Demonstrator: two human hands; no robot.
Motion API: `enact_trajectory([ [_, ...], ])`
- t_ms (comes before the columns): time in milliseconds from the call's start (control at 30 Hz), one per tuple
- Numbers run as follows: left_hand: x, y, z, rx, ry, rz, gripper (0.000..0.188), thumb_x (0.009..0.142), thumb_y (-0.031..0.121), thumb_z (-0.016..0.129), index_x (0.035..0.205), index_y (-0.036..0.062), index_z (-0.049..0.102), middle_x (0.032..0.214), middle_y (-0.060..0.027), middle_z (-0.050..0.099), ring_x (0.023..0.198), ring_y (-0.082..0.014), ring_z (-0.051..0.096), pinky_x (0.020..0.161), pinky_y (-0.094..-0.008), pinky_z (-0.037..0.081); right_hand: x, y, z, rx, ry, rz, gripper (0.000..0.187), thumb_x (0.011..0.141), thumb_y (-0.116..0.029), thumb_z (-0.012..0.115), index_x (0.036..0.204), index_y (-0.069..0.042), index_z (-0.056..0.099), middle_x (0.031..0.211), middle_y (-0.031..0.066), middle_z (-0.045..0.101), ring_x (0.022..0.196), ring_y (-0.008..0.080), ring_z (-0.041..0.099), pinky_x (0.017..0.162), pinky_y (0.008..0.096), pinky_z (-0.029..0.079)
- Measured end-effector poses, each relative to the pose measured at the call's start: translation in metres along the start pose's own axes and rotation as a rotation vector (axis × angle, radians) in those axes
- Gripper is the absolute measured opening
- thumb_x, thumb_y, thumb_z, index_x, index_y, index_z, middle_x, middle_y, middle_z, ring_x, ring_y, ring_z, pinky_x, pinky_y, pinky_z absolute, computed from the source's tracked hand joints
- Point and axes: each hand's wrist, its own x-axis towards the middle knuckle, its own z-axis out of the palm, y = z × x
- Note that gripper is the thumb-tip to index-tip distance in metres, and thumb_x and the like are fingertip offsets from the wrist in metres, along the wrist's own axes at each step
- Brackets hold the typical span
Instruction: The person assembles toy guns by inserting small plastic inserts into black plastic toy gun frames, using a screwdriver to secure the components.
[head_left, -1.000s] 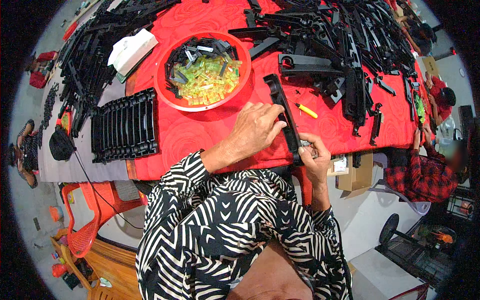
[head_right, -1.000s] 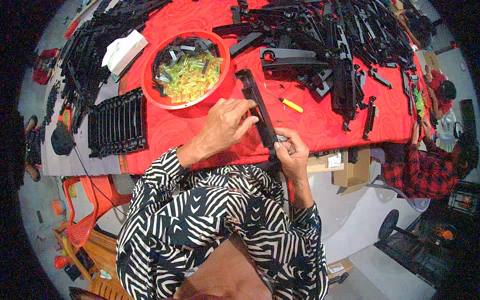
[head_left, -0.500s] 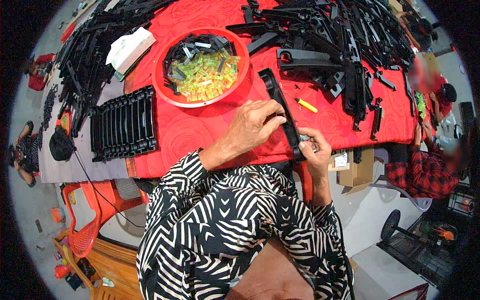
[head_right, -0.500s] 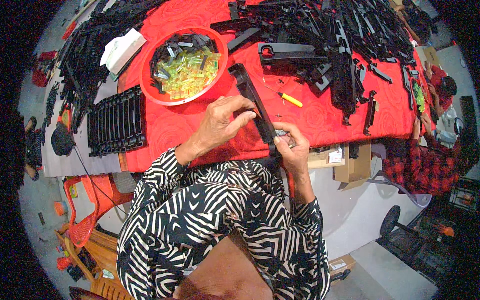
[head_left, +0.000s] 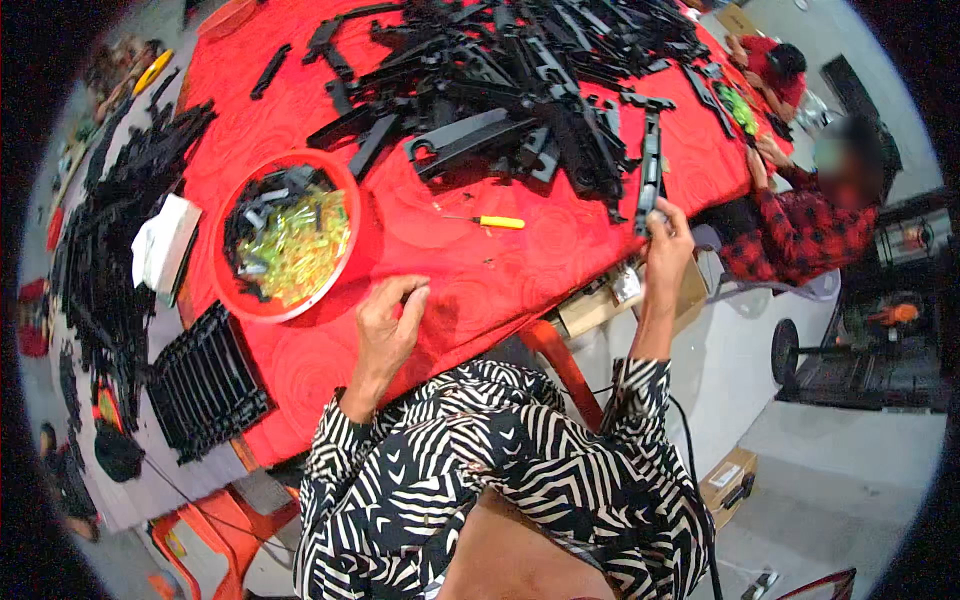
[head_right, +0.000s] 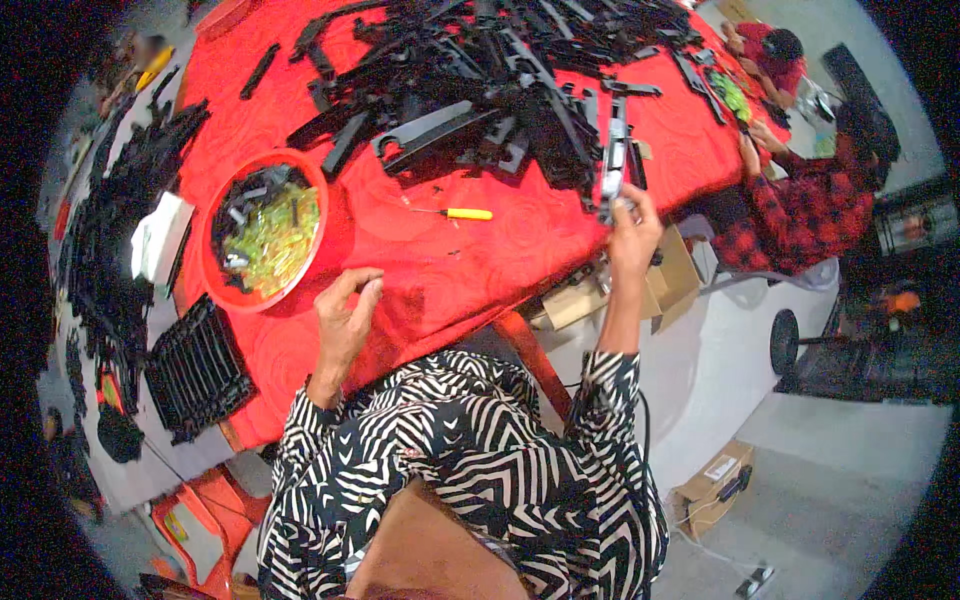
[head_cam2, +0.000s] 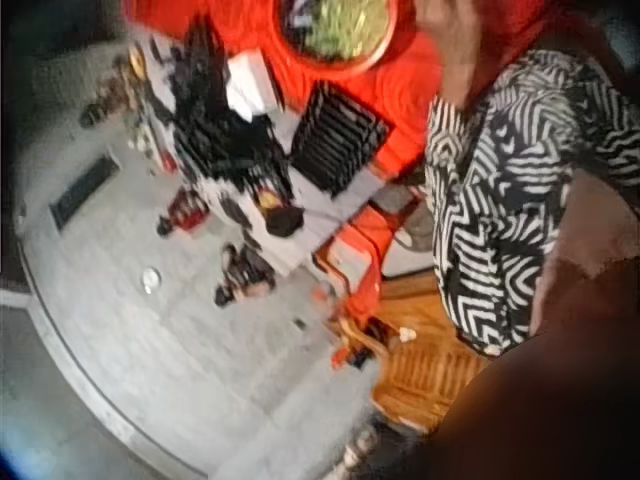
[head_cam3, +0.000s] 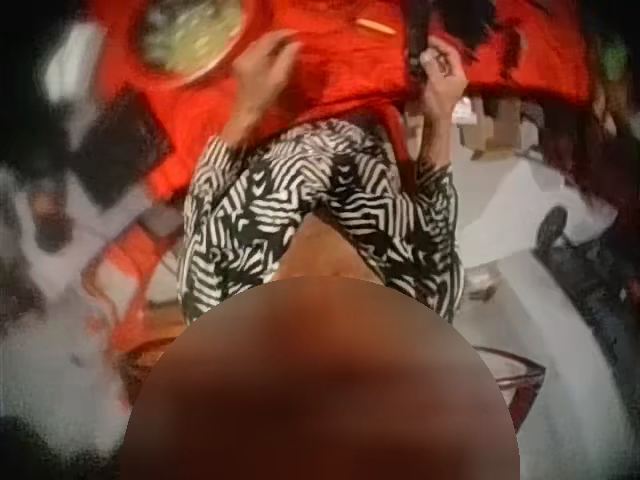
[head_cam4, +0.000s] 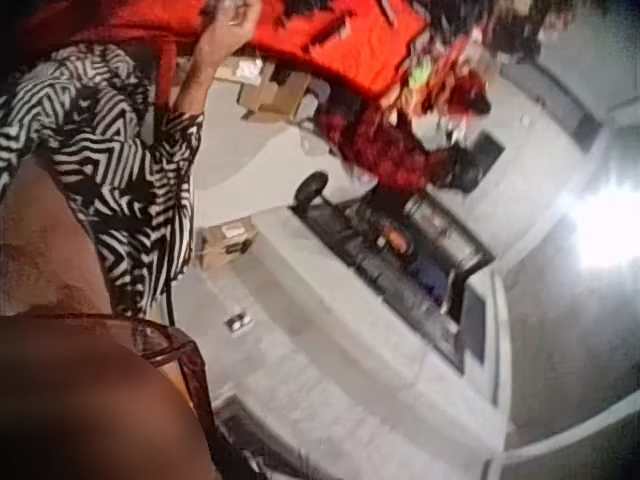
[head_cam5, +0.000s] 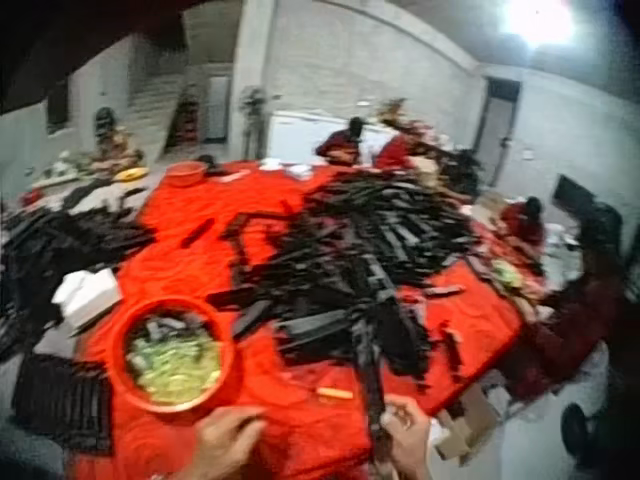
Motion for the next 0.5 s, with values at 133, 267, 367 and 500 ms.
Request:
enact_trajectory([
  [133,-0.011,0.0,0.009,-0.003,-0.107,0.058,0.01,0.077,0.003,0.062,0.087,0.0008,0.063,0.078,-0.0118,0.063,0.069,-0.0236,0.06,0.065,-0.032,0.046,0.097,0.085,-0.09,-0.197,0.093,-0.116,0.021,0.078,0.001,0.059,0.097,-0.001,0.064,0.077,0.0028,0.061,0.064,0.0097,0.056,0.058,0.022,0.044],
  [267,-0.024,-0.004,0.001,0.06,-0.157,0.028,0.008,0.077,0.004,0.062,0.084,0.0008,0.062,0.076,-0.0119,0.063,0.067,-0.0245,0.059,0.063,-0.0335,0.044,0.135,0.106,-0.117,-0.041,0.04,0.16,0.02,0.077,0.004,0.057,0.096,0.001,0.065,0.085,0.0039,0.064,0.077,0.0114,0.058,0.072,0.0227,0.045],
  [367,-0.028,-0.001,-0.002,0.102,-0.165,-0.015,0.007,0.077,0.005,0.062,0.083,0.0005,0.062,0.075,-0.0119,0.062,0.067,-0.0245,0.059,0.063,-0.0331,0.044,0.165,0.126,-0.142,-0.124,-0.059,0.009,0.02,0.077,0.003,0.058,0.096,0.001,0.066,0.084,0.0037,0.065,0.076,0.0117,0.058,0.072,0.0223,0.045],
  [500,-0.04,-0.009,-0.008,0.15,-0.17,-0.11,0.01,0.078,0.008,0.061,0.084,0.0001,0.063,0.074,-0.0129,0.062,0.069,-0.0256,0.06,0.065,-0.0337,0.046,0.181,0.118,-0.113,-0.164,-0.043,0.334,0.02,0.077,-0.001,0.059,0.096,-0.002,0.067,0.083,0.0034,0.065,0.076,0.0126,0.059,0.072,0.0236,0.046],
])
